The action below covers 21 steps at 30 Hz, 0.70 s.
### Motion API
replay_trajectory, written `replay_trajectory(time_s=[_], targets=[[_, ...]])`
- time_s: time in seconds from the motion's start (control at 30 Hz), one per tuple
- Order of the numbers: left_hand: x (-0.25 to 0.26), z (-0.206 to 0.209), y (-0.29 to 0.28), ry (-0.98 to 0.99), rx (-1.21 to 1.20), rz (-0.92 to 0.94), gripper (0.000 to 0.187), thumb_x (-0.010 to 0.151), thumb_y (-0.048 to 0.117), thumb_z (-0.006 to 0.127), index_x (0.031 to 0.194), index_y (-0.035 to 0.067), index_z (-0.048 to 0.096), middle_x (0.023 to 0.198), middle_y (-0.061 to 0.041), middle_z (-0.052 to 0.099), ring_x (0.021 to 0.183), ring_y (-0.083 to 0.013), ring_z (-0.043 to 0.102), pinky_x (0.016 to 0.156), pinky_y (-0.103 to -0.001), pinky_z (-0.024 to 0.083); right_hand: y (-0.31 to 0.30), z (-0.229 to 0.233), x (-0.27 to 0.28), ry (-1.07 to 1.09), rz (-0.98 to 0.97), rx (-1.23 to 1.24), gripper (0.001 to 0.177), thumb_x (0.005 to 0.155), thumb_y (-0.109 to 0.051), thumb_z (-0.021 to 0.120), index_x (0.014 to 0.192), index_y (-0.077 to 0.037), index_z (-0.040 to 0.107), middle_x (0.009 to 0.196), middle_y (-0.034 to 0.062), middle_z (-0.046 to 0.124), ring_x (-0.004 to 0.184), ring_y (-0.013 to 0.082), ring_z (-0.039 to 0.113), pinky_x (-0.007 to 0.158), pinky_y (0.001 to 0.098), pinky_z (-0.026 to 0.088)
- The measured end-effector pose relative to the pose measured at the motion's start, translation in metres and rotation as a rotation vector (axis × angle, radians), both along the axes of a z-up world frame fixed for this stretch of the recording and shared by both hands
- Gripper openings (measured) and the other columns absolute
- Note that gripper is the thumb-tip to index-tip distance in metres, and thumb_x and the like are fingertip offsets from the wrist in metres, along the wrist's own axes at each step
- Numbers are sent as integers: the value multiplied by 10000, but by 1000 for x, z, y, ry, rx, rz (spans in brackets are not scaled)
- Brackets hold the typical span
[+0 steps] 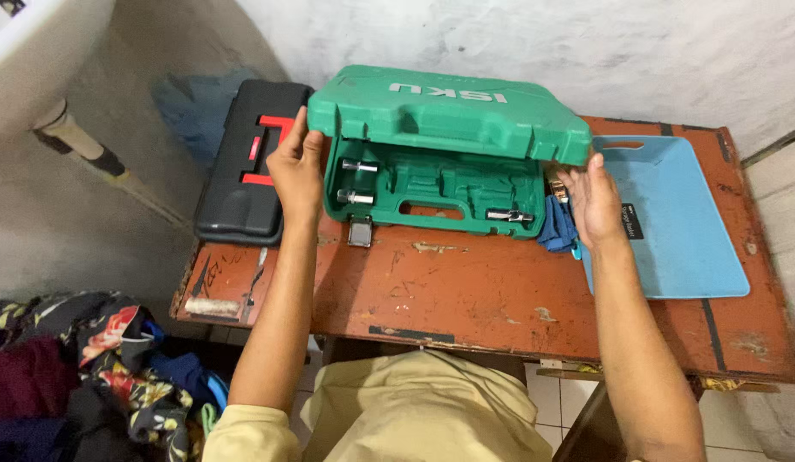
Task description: The person opens a green socket wrench set, wipes wrenches and sockets with a blue cloth, and removes some pieces. They then open a black toolbox, take out screwdrivers, pliers, scissors and small metal parts, wipe a screwdriver, and arrange the tools and parts on a blue tray and inside the toolbox lid.
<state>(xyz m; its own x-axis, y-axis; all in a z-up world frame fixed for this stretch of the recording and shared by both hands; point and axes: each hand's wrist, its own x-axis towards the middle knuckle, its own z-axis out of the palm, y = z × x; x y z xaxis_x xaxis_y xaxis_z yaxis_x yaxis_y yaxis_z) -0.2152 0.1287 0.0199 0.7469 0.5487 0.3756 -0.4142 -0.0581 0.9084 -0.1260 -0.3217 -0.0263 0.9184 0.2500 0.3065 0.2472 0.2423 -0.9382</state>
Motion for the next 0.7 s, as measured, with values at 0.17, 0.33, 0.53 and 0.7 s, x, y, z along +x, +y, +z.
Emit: replay_trajectory(time_s=[0.17,0.33,0.53,0.7], targets=[[-26,-21,-9,-104,69,56,441,1004,100,721,1398,-52,593,1323,-147,704,1135,-130,663,1000,-281,545,9,5,-27,20,11,-24,617,1130,-447,364,1551,0,424,1571,120,476,1444,245,445,1249,446,317],[-43,-44,-17,-16,144,102,436,1023,53,645,1435,-46,546,1389,-158,660,1219,-152,638,1046,-284,499,17,2,-38,-21,-46,-112,650,1114,-412,367,1586,31,306,1655,147,362,1547,243,307,1274,394,203],[-56,-64,-31,71,160,139,457,1023,32,607,1466,-34,512,1392,-173,666,1224,-180,642,1041,-286,486,23,-14,-47,3,-108,-130,680,1105,-395,384,1573,85,267,1667,205,311,1563,262,268,1273,373,176],[-60,-75,-36,158,234,215,465,1000,4,603,1454,-43,513,1376,-215,654,1235,-207,662,1021,-295,495,21,-31,-50,36,-173,-211,690,1098,-404,400,1569,86,278,1663,209,312,1559,263,272,1266,362,187]])
